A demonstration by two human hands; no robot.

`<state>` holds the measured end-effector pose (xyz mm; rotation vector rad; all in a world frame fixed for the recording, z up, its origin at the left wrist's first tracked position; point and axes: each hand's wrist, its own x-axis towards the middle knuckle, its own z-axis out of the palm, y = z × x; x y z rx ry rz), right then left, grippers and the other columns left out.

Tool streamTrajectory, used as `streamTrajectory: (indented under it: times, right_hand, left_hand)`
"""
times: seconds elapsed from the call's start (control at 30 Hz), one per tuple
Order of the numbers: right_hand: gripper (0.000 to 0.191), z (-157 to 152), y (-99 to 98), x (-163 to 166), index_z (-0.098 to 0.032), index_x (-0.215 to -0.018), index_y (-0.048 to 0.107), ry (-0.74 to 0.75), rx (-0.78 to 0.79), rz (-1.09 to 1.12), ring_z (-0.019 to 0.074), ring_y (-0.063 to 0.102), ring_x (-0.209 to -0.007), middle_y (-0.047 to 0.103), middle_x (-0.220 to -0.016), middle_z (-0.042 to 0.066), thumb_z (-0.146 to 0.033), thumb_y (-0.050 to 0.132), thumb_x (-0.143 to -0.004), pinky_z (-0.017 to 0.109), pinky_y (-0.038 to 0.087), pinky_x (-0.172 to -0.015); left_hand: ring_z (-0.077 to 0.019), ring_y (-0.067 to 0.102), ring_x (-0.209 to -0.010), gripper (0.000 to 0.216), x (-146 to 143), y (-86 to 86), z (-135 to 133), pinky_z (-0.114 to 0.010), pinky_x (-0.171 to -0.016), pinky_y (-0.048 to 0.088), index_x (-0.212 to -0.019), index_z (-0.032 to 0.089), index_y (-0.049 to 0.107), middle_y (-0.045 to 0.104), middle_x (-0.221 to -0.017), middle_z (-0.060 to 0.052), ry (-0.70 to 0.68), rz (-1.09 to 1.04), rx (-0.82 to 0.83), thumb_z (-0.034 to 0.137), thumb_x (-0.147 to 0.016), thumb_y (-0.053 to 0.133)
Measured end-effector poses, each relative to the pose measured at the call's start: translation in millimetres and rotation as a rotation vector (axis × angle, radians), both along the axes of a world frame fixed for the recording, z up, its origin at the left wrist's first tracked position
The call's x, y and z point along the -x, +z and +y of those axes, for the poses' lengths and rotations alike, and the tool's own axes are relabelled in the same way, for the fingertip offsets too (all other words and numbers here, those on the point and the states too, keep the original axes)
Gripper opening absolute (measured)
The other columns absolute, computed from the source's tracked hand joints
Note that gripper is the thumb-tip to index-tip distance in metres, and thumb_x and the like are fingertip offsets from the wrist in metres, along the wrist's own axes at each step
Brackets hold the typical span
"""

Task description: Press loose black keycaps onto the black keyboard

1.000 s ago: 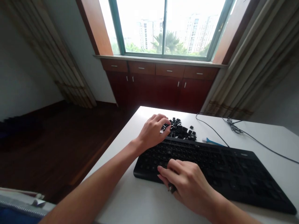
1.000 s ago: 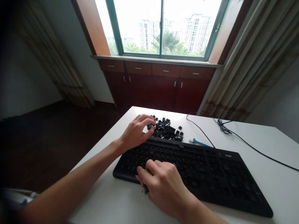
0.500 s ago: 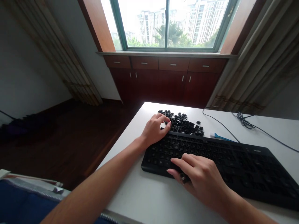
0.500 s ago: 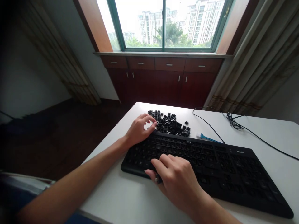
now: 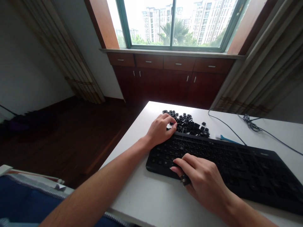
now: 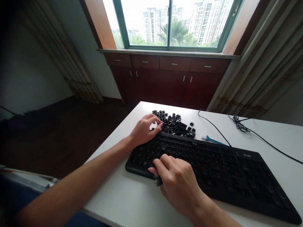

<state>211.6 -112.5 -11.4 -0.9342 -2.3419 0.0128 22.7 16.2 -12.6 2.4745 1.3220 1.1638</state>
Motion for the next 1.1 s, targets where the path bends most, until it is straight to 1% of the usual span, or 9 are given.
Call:
streamTrajectory:
  times: [0.13, 0.23, 0.3, 0.43, 0.57, 0.67, 0.87, 0.97, 1.1]
  right_hand:
    - [0.014, 3, 4.1, -2, -0.018, -0.098, 0.068, -0.007, 0.014, 0.057, 0.0132, 0.056, -0.062, 0.061, -0.079, 0.002, -0.016, 0.054, -0.099, 0.027, 0.038, -0.060]
    - [0.007, 4, 7.1, -5, -0.019, -0.102, 0.065, -0.024, 0.049, 0.090, 0.0137, 0.057, -0.064, 0.061, -0.080, 0.002, -0.020, 0.060, -0.097, 0.027, 0.040, -0.060]
    - [0.015, 3, 8.6, -7, -0.018, -0.110, 0.062, -0.024, 0.071, 0.122, 0.0155, 0.059, -0.069, 0.062, -0.084, 0.003, -0.021, 0.063, -0.095, 0.028, 0.043, -0.062]
    - [0.032, 1, 15.0, -16, -0.019, -0.122, 0.058, 0.082, 0.101, 0.326, 0.0162, 0.060, -0.078, 0.062, -0.095, 0.006, -0.007, 0.057, -0.092, 0.028, 0.049, -0.068]
    - [0.019, 7, 22.8, -24, -0.022, -0.107, 0.066, 0.014, 0.135, 0.596, 0.0178, 0.061, -0.088, 0.062, -0.103, 0.006, -0.012, 0.055, -0.095, 0.031, 0.048, -0.078]
    - [0.019, 13, 22.1, -29, -0.023, -0.095, 0.068, -0.062, 0.225, 0.651, 0.0203, 0.059, -0.097, 0.061, -0.104, 0.005, -0.024, 0.050, -0.100, 0.034, 0.045, -0.086]
    - [0.046, 14, 11.3, -34, -0.023, -0.084, 0.070, -0.160, 0.531, 0.713, 0.0155, 0.057, -0.066, 0.063, -0.078, 0.003, -0.048, 0.037, -0.104, 0.026, 0.045, -0.053]
    - [0.043, 12, 11.4, -31, -0.020, -0.086, 0.071, -0.194, 0.636, 0.702, 0.0138, 0.057, -0.059, 0.065, -0.076, 0.004, -0.053, 0.048, -0.100, 0.024, 0.046, -0.048]
    - [0.034, 14, 15.5, -28, -0.019, -0.092, 0.071, -0.188, 0.684, 0.679, 0.0122, 0.056, -0.051, 0.062, -0.063, 0.000, -0.052, 0.061, -0.094, 0.022, 0.045, -0.046]
  left_hand:
    - [-0.0220, 0.060, -0.096, 0.013, 0, 0.7, -1, -0.037, -0.089, 0.050, -0.091, 0.021, 0.068, 0.066, -0.099, -0.005, -0.003, 0.003, -0.001, 0.029, -0.095, 0.058]
    - [-0.0219, 0.060, -0.095, 0.013, 0, 0.8, -1, -0.037, -0.088, 0.051, -0.093, 0.021, 0.068, 0.066, -0.099, -0.005, -0.003, 0.006, -0.004, 0.029, -0.095, 0.058]
    - [-0.0218, 0.060, -0.094, 0.013, 0, 0.7, -1, -0.037, -0.087, 0.051, -0.093, 0.021, 0.068, 0.066, -0.099, -0.005, -0.004, 0.009, -0.006, 0.029, -0.095, 0.058]
    - [-0.0218, 0.060, -0.094, 0.013, 0, 1.0, -2, -0.037, -0.087, 0.051, -0.093, 0.020, 0.069, 0.067, -0.098, -0.005, -0.011, 0.014, -0.006, 0.028, -0.095, 0.058]
    - [-0.0215, 0.060, -0.094, 0.013, 0, 1.2, -2, -0.037, -0.086, 0.051, -0.094, 0.020, 0.069, 0.067, -0.100, -0.005, -0.022, 0.015, -0.008, 0.028, -0.095, 0.059]
    - [-0.0216, 0.060, -0.094, 0.013, 1, 1.0, -2, -0.037, -0.086, 0.051, -0.094, 0.020, 0.069, 0.067, -0.100, -0.005, -0.028, 0.016, -0.009, 0.028, -0.095, 0.058]
    - [-0.0211, 0.060, -0.093, 0.014, 1, 1.6, -3, -0.036, -0.085, 0.051, -0.095, 0.020, 0.069, 0.066, -0.100, -0.005, -0.036, 0.021, -0.003, 0.028, -0.095, 0.058]
    - [-0.0207, 0.061, -0.093, 0.014, 0, 2.7, -3, -0.035, -0.083, 0.051, -0.095, 0.020, 0.069, 0.066, -0.100, -0.005, -0.037, 0.020, 0.003, 0.027, -0.095, 0.058]
    - [-0.0197, 0.062, -0.091, 0.013, 0, 4.9, -3, -0.034, -0.082, 0.052, -0.095, 0.019, 0.068, 0.066, -0.099, -0.005, -0.038, 0.008, 0.018, 0.027, -0.095, 0.058]
